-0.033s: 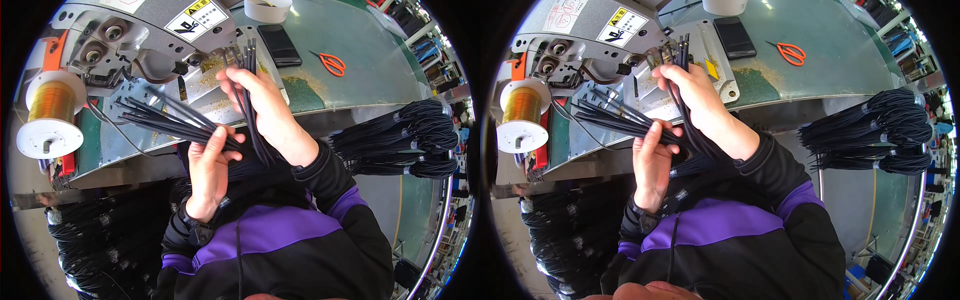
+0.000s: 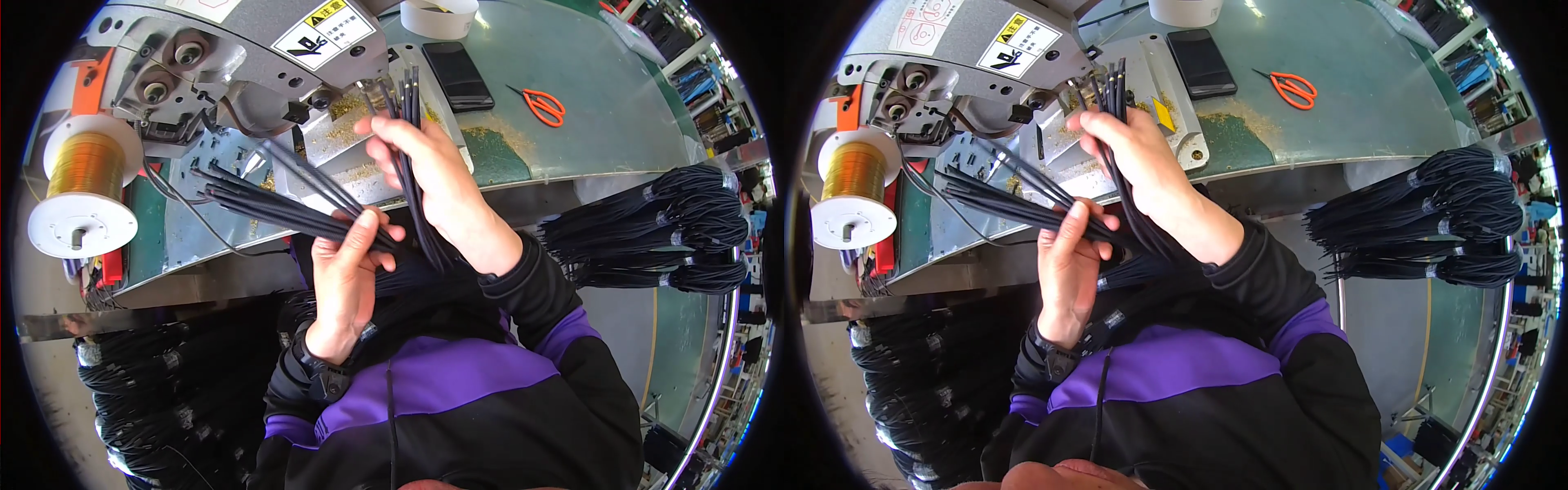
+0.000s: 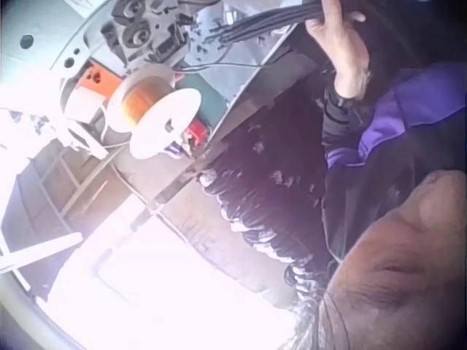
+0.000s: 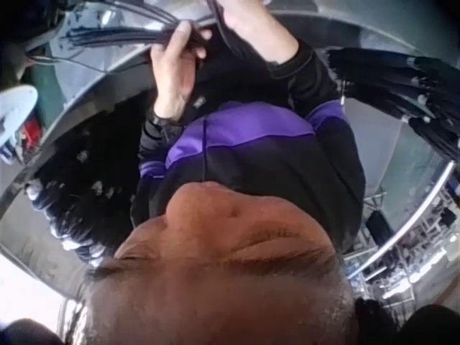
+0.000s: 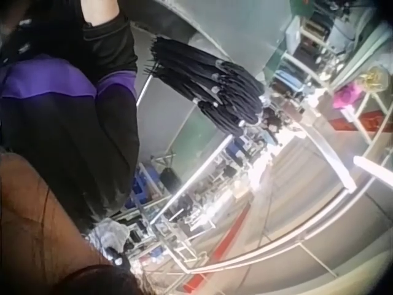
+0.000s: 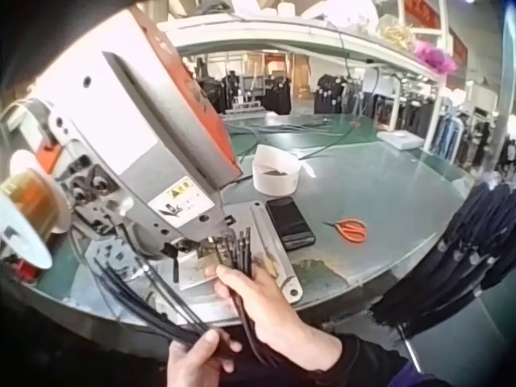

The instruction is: The person picks up a bundle of cables, trims the end of a cable with shears, and feeds the ends of the cables one by one into a crimping machine. After processing the bundle, the person sets it aside and picks up a new bundle to repeat the process.

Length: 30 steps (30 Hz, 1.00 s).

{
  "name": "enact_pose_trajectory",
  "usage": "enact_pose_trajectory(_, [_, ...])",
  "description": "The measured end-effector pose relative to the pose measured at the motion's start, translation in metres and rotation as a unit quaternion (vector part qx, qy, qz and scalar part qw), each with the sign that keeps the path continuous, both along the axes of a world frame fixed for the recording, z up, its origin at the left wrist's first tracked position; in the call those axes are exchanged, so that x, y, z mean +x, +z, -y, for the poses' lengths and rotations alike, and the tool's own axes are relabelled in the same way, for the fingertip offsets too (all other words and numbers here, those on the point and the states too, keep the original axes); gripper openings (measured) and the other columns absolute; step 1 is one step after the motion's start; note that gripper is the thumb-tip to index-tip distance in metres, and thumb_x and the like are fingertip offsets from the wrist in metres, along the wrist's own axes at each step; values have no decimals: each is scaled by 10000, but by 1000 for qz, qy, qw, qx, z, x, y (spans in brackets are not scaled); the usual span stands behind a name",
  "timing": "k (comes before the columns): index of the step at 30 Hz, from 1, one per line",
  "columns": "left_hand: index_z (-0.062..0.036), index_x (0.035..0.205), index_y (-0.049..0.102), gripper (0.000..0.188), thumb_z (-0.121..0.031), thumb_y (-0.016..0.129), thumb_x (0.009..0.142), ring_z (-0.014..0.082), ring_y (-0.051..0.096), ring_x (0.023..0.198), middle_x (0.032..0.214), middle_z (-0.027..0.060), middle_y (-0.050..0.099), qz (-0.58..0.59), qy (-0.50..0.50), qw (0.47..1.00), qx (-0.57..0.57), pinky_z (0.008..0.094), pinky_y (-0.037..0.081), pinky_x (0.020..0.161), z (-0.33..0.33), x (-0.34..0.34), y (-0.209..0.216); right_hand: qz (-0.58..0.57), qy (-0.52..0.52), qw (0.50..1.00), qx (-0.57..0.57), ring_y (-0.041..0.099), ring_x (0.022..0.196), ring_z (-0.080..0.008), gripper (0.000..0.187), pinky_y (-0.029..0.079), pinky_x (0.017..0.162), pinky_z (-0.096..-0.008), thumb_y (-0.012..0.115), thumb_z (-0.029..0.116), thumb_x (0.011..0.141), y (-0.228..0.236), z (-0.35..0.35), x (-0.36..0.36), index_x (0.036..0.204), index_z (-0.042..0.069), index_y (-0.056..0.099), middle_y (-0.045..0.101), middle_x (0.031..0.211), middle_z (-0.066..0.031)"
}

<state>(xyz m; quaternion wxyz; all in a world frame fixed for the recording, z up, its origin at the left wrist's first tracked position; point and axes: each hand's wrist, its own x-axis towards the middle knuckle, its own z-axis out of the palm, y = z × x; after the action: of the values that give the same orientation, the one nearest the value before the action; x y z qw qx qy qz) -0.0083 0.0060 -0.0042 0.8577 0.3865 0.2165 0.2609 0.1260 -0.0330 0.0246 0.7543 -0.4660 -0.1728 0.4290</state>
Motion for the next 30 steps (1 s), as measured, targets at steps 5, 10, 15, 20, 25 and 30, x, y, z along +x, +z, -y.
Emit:
enact_pose_trajectory(5, [-44,899,553,129,-159,552,840,162,584,783,799,51,586,-90,-72,993,36,227,423,482,5,-2,-6,83,53,995,-13,344,487,-17,218,258,441,-171,567,260,812,6,16,-14,757,49,584,401,547,63])
enact_pose_trajectory(10, [-51,898,552,119,-155,550,841,156,579,767,819,52,585,-44,-25,999,8,226,424,484,12,4,-3,91,-41,995,-17,338,481,-19,225,260,443,-174,572,261,810,-7,18,-10,752,44,582,412,555,59])
enact_pose_trajectory(15, [-57,904,551,109,-147,544,844,151,573,744,848,56,582,4,30,1000,-3,227,424,485,5,4,0,-27,-20,999,14,353,482,-25,233,274,455,-167,569,267,811,-3,3,-1,754,41,581,420,556,55])
enact_pose_trajectory(20, [-59,901,558,101,-141,545,843,143,567,741,856,56,581,15,13,1000,-9,221,424,488,-1,3,-2,-31,-28,999,6,366,489,-27,234,293,471,-165,568,268,808,5,-2,-4,765,39,586,416,554,53])
enact_pose_trajectory(25, [-57,899,558,99,-138,549,841,136,564,741,852,53,580,-34,-51,998,10,208,417,483,4,2,-6,53,45,995,-64,372,506,-28,233,304,485,-168,568,265,805,12,15,-15,771,36,590,420,561,54])
enact_pose_trajectory(30, [-49,902,556,118,-150,549,843,140,564,740,851,55,580,-29,8,1000,4,211,421,497,12,4,-5,72,-25,997,-6,390,521,-30,238,312,494,-164,571,275,803,-4,19,-11,761,41,591,430,566,55])
